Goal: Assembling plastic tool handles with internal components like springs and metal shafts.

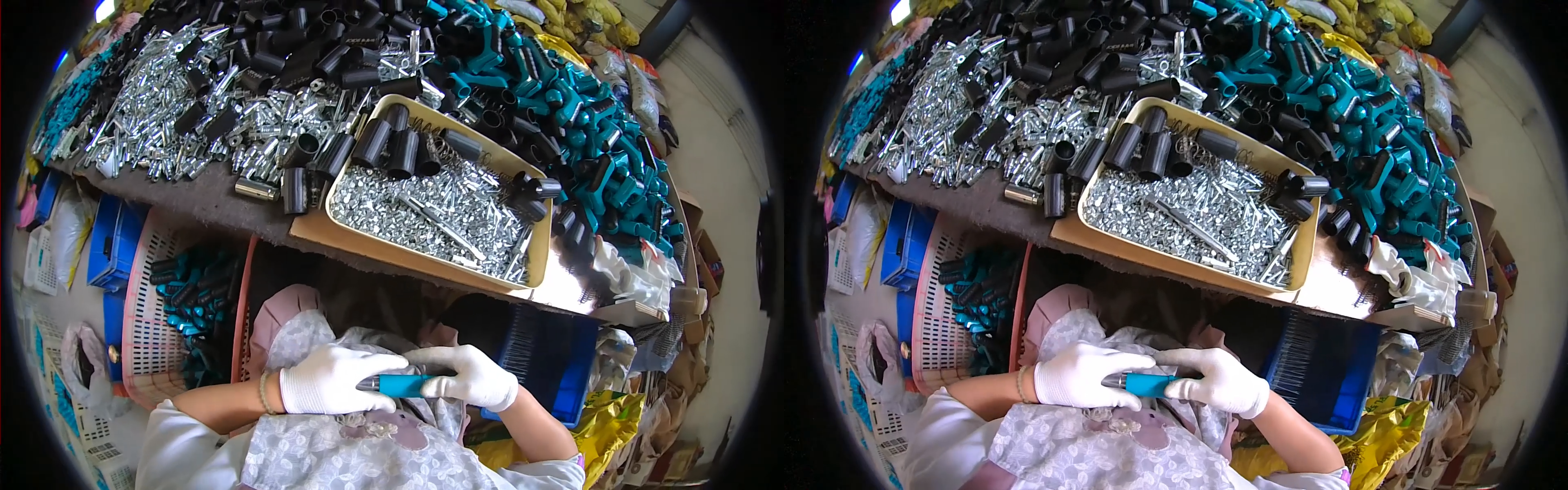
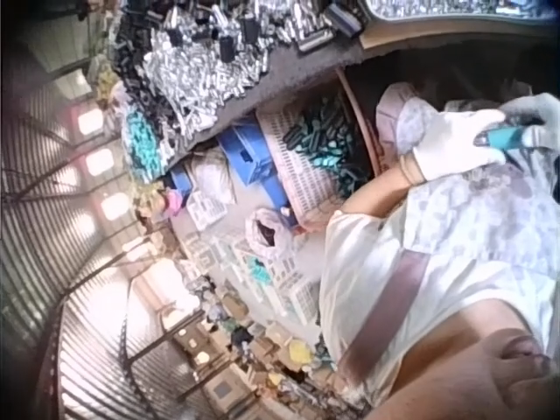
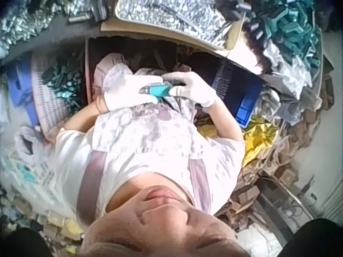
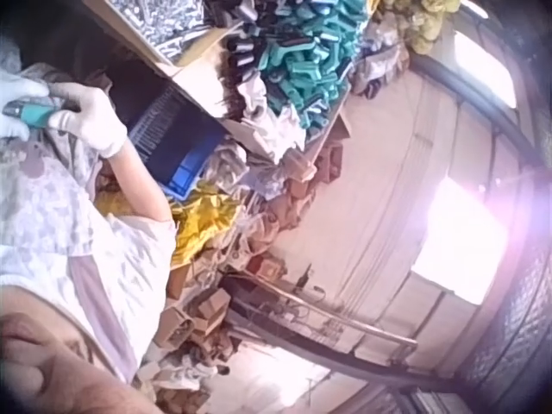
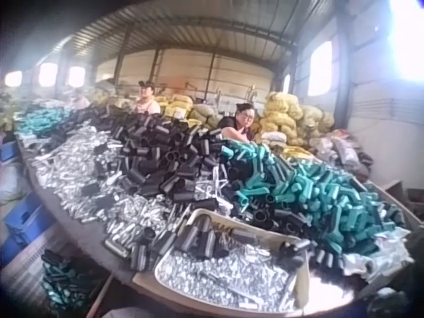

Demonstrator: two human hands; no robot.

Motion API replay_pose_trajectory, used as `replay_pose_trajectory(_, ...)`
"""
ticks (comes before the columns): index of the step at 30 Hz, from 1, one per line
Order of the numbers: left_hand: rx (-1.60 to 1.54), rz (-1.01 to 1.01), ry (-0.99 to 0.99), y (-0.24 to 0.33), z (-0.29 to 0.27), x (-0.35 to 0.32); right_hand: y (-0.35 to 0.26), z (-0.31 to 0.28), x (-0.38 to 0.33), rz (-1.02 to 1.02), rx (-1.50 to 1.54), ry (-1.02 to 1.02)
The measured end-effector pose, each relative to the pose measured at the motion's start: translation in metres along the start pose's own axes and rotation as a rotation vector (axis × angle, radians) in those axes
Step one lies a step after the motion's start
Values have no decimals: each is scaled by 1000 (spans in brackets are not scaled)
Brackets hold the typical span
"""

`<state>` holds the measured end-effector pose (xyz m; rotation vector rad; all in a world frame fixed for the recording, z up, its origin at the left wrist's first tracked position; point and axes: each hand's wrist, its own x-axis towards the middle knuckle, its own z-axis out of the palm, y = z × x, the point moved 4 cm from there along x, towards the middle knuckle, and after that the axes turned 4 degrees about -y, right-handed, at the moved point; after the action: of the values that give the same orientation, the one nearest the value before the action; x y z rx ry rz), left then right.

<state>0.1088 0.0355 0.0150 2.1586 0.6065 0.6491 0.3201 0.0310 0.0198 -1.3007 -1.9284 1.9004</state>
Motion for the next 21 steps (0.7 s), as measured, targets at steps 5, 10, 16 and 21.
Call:
replay_pose_trajectory(5,5,47,-58,1,19,14,-11,12,12,-116,86,-14)
replay_pose_trajectory(10,146,110,92,0,19,22,-37,-19,11,-71,-391,-5)
replay_pose_trajectory(16,86,1,138,5,6,17,-44,-157,-2,-223,-1172,1050)
replay_pose_trajectory(21,72,-38,132,7,2,11,-36,-183,23,24,-1234,794)
